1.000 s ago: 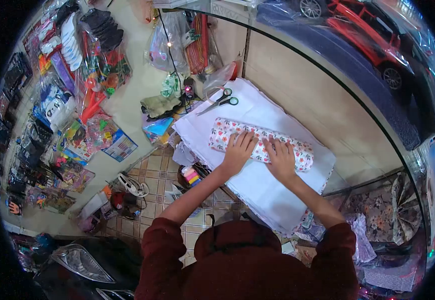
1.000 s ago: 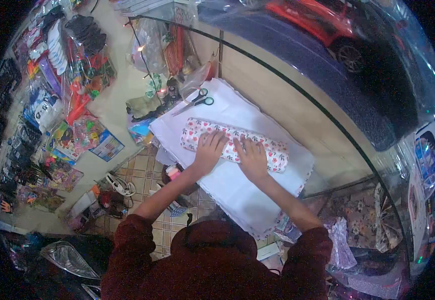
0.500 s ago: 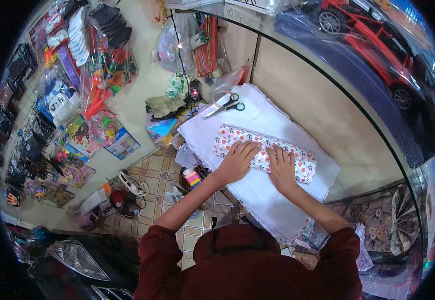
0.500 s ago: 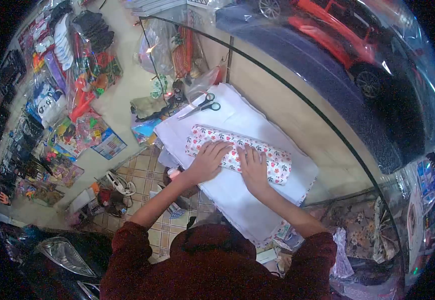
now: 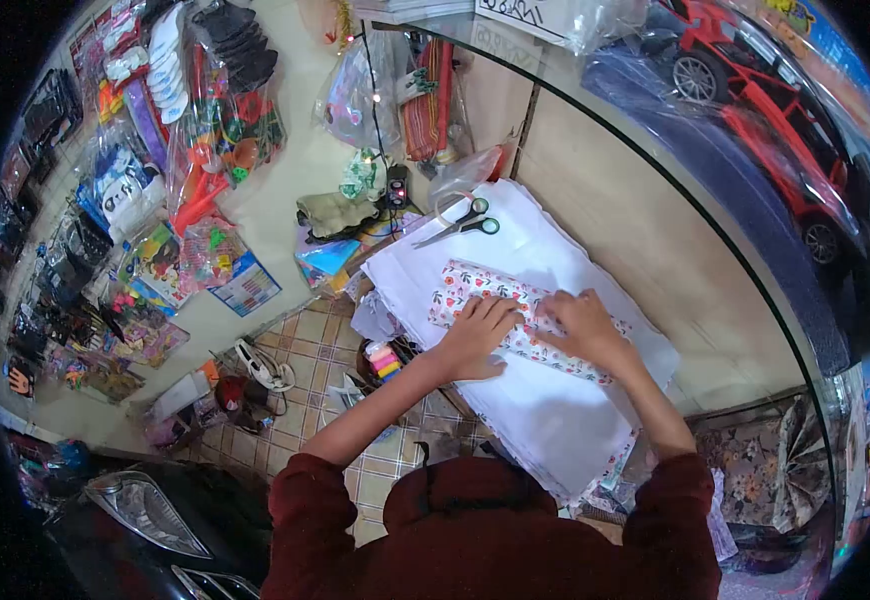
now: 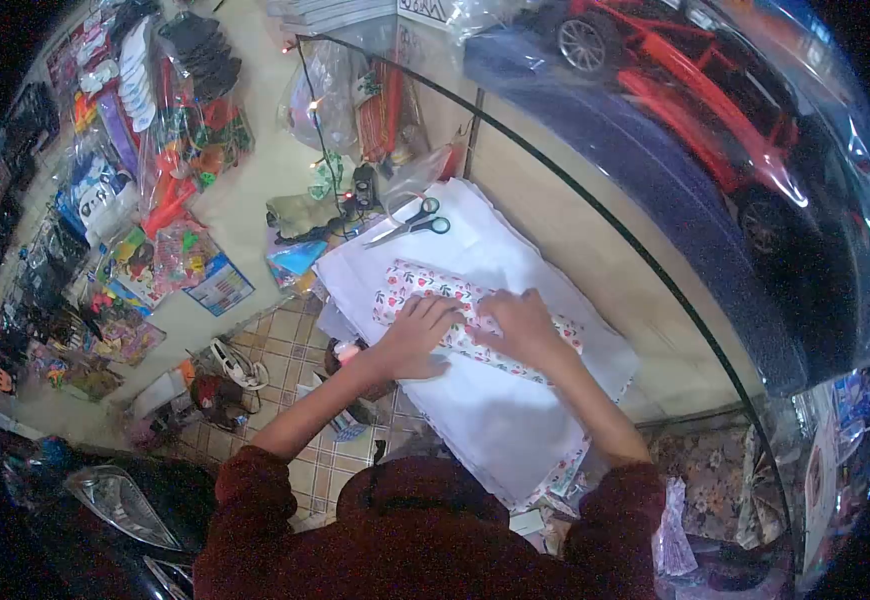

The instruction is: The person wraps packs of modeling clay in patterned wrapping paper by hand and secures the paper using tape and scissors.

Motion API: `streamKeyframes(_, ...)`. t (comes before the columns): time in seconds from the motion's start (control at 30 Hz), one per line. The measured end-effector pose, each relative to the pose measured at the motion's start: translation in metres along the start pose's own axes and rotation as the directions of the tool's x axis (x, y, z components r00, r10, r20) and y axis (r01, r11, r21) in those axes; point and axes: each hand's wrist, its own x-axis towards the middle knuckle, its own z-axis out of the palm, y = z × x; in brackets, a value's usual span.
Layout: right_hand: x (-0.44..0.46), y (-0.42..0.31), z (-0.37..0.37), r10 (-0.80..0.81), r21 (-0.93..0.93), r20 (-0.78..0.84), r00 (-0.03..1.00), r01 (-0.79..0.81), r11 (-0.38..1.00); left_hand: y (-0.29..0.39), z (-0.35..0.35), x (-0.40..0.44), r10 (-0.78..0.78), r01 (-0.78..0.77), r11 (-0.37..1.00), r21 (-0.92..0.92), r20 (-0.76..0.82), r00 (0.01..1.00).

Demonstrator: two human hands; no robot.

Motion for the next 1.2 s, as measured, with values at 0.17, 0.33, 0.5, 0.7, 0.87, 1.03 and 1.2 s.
streamKeyframes(0.17, 0.101, 0.013, 0.015, -0.056, 0.166, -0.035, 0.998, 0.062, 0.984, 0.001, -0.008, 0.001, -0.037, 0.021, 0.977, -0.214, -0.075, 0.996)
streamKeyframes(0.33, 0.192, 0.029, 0.061, -0.301, -0.066, -0.253, 0.919, 0.294, 0.953, -0.009, -0.03, -0.006, -0.319, 0.105, 0.81, -0.577, -0.282, 0.905)
streamKeyframes(0.5, 0.231, 0.044, 0.069, -0.396, -0.064, -0.036, 0.918, 0.393, 0.917, -0.032, -0.039, -0.032, -0.564, 0.233, 0.725, -0.649, -0.364, 0.741)
streamKeyframes(0.7, 0.239, 0.054, 0.081, -0.488, -0.125, -0.265, 0.832, 0.472, 0.873, -0.046, -0.03, -0.051, -0.722, 0.329, 0.635, -0.699, -0.386, 0.573)
streamKeyframes(0.87, 0.228, 0.058, 0.074, -0.531, -0.203, -0.255, 0.808, 0.492, 0.847, -0.052, -0.025, -0.049, -0.723, 0.32, 0.635, -0.703, -0.395, 0.568)
streamKeyframes(1.03, 0.209, 0.047, 0.057, -0.527, -0.171, -0.336, 0.781, 0.5, 0.849, -0.052, -0.029, -0.044, -0.734, 0.299, 0.618, -0.727, -0.399, 0.549)
streamKeyframes(1.2, 0.149, 0.013, 0.022, -0.539, -0.033, -0.35, 0.766, 0.565, 0.825, -0.06, -0.038, -0.046, -0.829, 0.211, 0.442, -0.872, -0.306, 0.468)
